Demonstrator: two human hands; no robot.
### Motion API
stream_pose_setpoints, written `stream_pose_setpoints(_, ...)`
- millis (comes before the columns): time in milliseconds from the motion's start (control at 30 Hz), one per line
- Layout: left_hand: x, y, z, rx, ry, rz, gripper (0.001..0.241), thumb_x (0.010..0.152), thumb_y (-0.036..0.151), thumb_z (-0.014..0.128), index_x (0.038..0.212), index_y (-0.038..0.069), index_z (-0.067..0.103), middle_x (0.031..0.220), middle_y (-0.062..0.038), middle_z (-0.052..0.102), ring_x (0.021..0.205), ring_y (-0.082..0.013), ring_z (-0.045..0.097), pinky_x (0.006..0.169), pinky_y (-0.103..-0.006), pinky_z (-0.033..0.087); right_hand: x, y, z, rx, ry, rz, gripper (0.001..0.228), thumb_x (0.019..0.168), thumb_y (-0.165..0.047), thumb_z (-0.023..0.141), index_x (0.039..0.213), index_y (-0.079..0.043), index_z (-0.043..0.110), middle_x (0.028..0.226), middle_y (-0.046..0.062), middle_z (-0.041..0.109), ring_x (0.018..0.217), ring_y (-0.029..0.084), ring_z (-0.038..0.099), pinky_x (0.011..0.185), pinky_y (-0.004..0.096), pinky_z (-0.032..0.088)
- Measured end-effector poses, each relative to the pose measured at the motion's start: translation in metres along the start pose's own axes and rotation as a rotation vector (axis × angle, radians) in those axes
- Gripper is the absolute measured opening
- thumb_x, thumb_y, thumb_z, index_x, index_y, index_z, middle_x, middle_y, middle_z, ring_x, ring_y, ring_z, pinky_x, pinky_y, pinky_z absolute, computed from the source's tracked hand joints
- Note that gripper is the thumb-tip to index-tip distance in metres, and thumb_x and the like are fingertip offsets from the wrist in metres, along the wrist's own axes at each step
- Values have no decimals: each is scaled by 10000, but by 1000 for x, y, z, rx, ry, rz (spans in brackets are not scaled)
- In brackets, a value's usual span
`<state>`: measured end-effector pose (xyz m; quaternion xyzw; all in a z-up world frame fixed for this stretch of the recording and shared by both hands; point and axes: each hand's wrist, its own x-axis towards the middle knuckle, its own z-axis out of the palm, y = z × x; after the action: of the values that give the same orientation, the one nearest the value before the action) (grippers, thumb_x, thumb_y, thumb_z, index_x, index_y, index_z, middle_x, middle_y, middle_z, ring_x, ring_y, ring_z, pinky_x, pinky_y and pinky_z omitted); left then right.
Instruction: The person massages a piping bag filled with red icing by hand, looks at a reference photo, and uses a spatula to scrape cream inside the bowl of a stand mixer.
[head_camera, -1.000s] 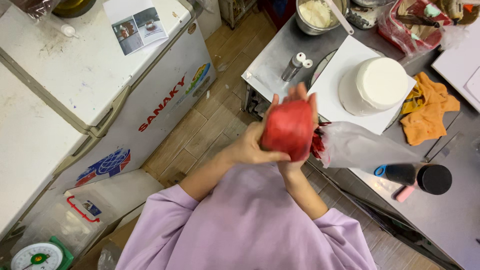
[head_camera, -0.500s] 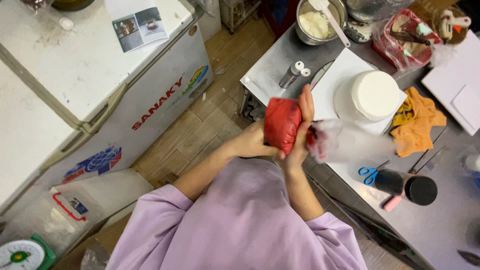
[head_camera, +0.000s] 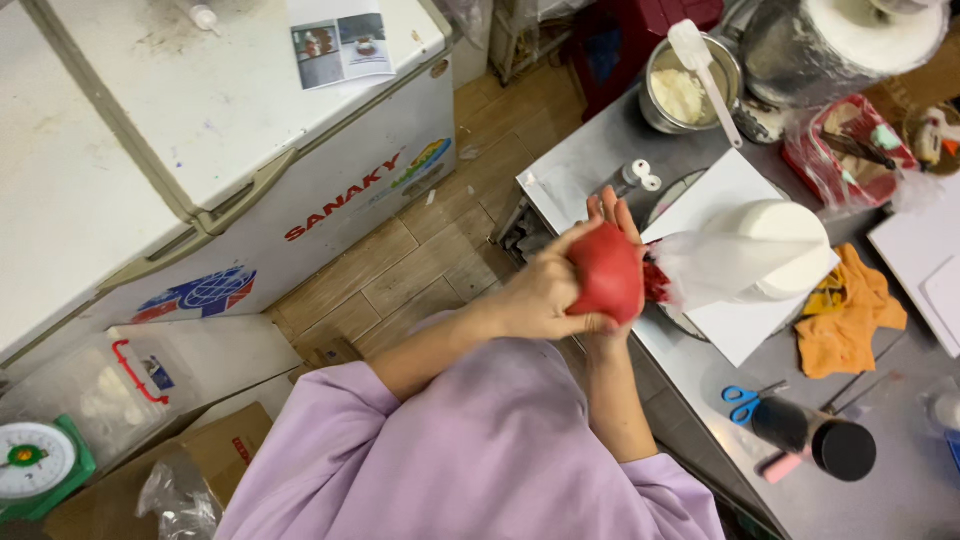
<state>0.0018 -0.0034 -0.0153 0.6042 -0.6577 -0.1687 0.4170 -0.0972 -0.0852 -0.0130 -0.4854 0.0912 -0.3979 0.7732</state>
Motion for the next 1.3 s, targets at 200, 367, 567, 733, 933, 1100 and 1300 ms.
stream_pose_setpoints(200, -2, -8, -7, -961, 98, -93, 881, 856, 604, 800, 1461, 80, 433, 1435, -127, 543, 1407, -282, 471, 1241, -429, 325, -9, -11, 26, -233, 150, -195, 587, 1155, -368, 375, 1636, -38, 300, 1718, 129, 333, 1570, 267, 362, 1327, 424, 286)
stream_pose_setpoints(367, -9, -1, -2, 127, 120, -30, 896, 810, 653, 880, 1361, 58, 498, 1374, -115, 600, 1461, -257, 514, 1417, -481, 260, 4, -19, 3, -363, -14, -90, 630, 1197, -437, 312, 1620, 19, 410, 1709, 157, 411, 1609, 276, 366, 1364, 409, 249)
stream_pose_setpoints(567, -14, 20, -15, -807, 205, -121, 1038, 817, 495, 861, 1581, 37, 329, 1551, -126, 504, 1478, -282, 488, 1272, -410, 389, -13, 0, 25, -156, 77, -211, 625, 1156, -356, 401, 1673, -52, 225, 1746, 114, 306, 1648, 280, 296, 1352, 431, 241)
stream_pose_setpoints(733, -21, 21, -7, -517, 174, -113, 876, 779, 386, 902, 1483, 48, 505, 1505, -127, 556, 1430, -290, 553, 1235, -399, 450, -11, -11, -1, 43, -85, -133, 555, 1201, -409, 352, 1574, -1, 401, 1622, 171, 463, 1478, 287, 424, 1292, 467, 282)
stream_pose_setpoints(933, -49, -1, 27, -249, 56, 32, 549, 645, 417, 1008, 987, 111, 707, 1222, -72, 698, 1520, -375, 379, 1193, -510, 397, 10, -54, -28, -229, -72, -276, 600, 1200, -438, 366, 1617, -10, 430, 1637, 139, 429, 1573, 235, 367, 1329, 513, 267)
stream_pose_setpoints(1100, -43, -19, -16, -317, 179, -77, 1023, 525, 434, 996, 1351, -14, 591, 1224, -119, 744, 1232, -234, 695, 1326, -604, 165, -19, -26, 14, -238, 148, -380, 706, 1159, -553, 371, 1652, -49, 353, 1708, 112, 322, 1605, 234, 283, 1341, 434, 211)
stream_pose_setpoints(1300, -54, 10, 10, -683, 266, -222, 666, 703, 421, 968, 1209, 64, 723, 1339, -137, 724, 1213, -259, 707, 1171, -450, 537, 1, 13, 21, -108, -148, -288, 714, 1124, -563, 401, 1651, -81, 386, 1724, 92, 234, 1617, 261, 239, 1345, 487, 209)
